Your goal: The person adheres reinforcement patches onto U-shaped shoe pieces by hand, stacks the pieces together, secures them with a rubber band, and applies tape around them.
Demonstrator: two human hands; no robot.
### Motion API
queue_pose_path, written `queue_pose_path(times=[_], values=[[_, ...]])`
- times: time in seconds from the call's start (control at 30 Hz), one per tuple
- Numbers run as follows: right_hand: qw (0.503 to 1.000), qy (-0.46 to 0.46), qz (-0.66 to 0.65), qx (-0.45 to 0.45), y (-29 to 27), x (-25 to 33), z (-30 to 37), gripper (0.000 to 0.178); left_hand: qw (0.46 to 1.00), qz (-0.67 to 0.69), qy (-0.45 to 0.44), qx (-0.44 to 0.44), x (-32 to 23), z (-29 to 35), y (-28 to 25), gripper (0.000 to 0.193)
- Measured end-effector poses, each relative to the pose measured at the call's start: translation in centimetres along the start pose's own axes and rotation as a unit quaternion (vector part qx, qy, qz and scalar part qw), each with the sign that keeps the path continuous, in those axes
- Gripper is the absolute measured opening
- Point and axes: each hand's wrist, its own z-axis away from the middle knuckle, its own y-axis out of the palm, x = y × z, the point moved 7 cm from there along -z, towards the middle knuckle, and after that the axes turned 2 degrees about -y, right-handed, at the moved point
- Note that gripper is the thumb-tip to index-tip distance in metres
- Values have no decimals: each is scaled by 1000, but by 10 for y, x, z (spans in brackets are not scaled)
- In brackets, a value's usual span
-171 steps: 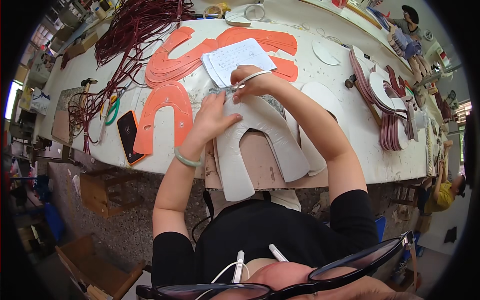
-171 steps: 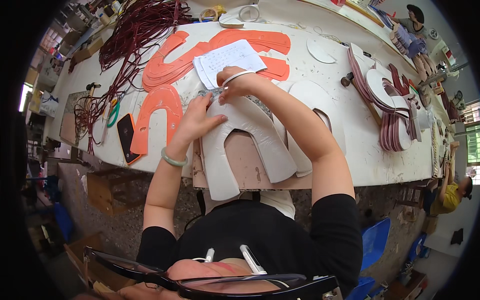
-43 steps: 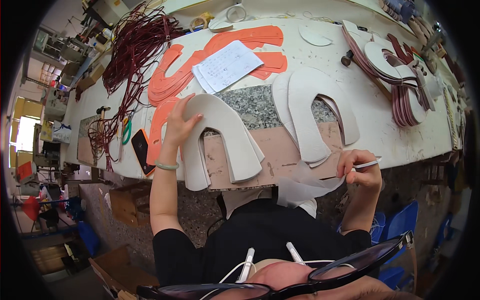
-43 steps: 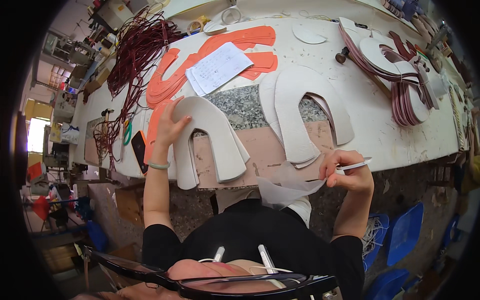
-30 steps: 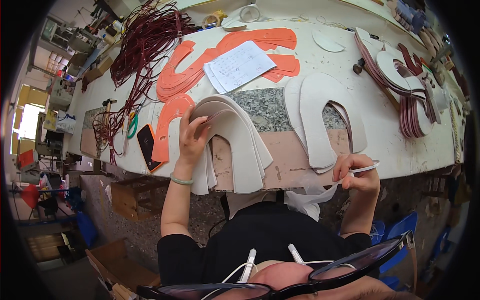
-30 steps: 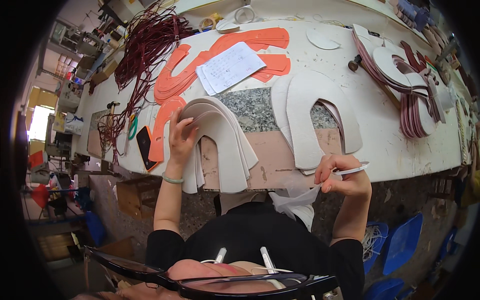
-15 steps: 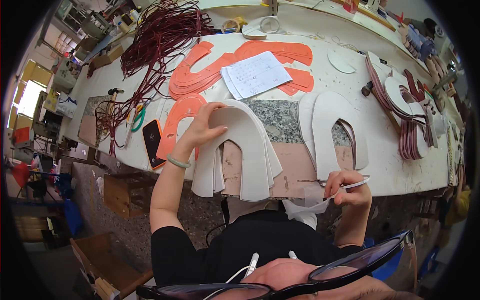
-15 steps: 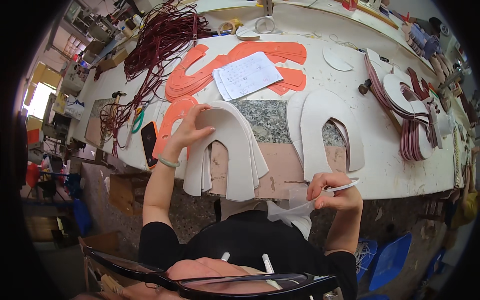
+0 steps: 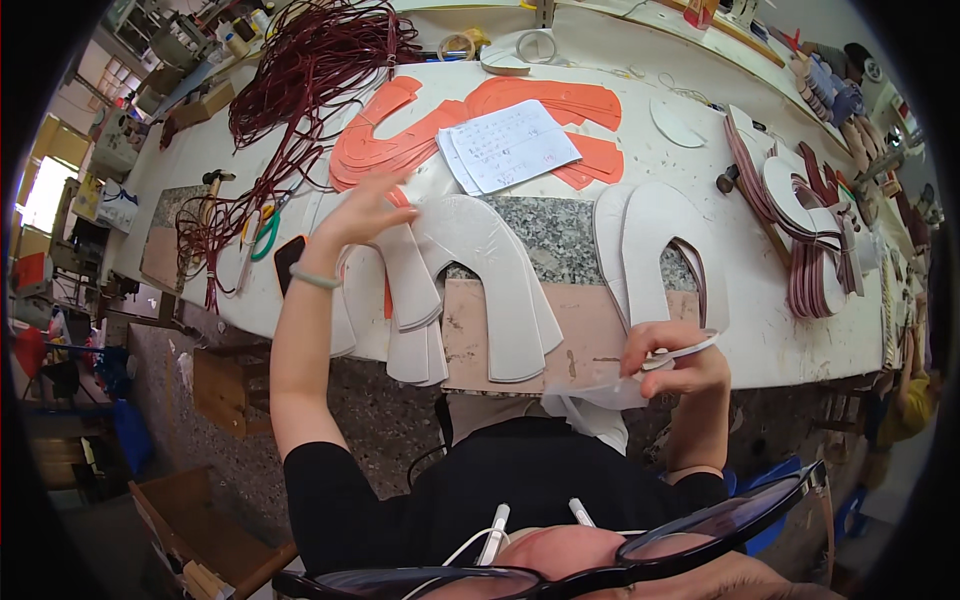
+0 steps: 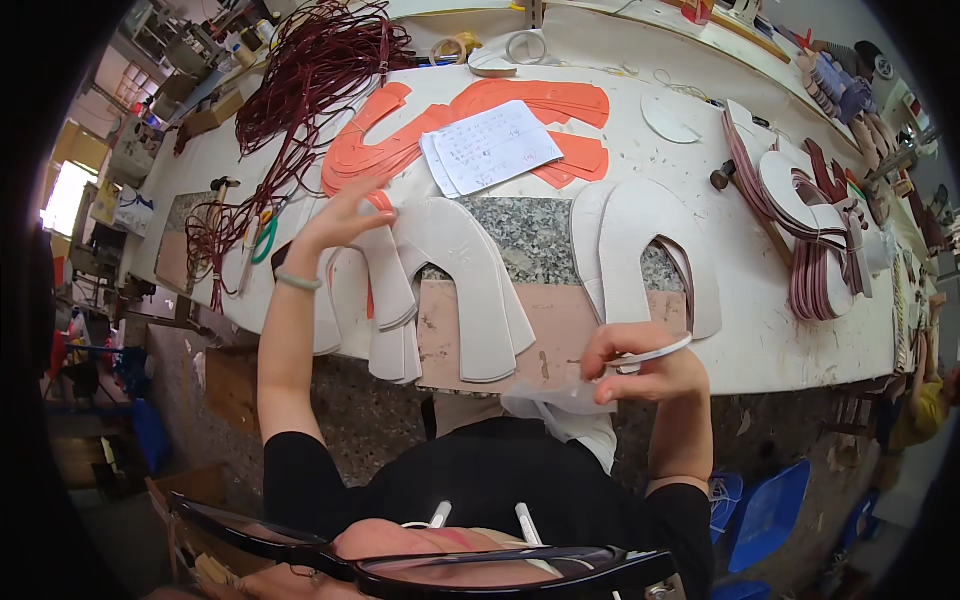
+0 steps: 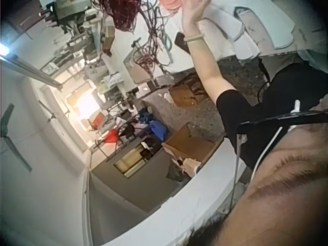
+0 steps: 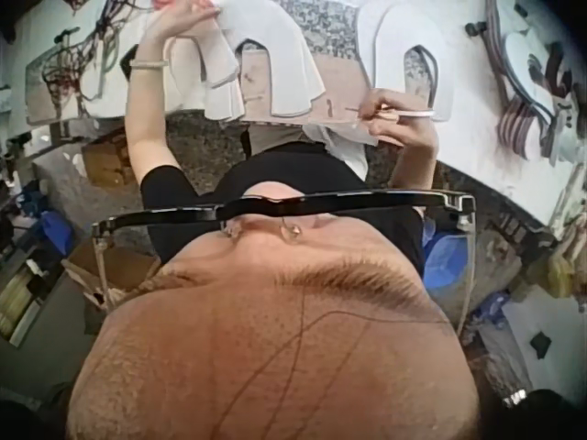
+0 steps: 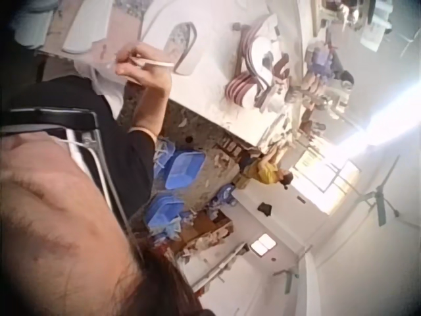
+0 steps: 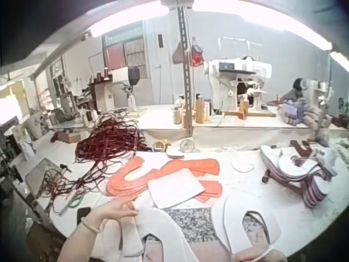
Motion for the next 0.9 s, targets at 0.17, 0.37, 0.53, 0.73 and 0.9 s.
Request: queue_pose_path(times=[0.17,0.37,0.53,0.73,0.9], values=[[999,-3,24,22,9,6,-6,37,984,49,-40,164,-32,-28,34,69],[990,-60,119,34,6,32,-25,27,951,163,-123,233,-33,-25,34,43],[967,-145,205,52,4,55,-91,16,955,253,-63,139,-94,-15,8,34],[968,-115,222,-2,-13,54,-166,21,901,411,-62,121,-158,-2,-12,36],[975,-67,208,-49,-29,49,-168,15,887,441,-48,127,-173,4,-1,36]])
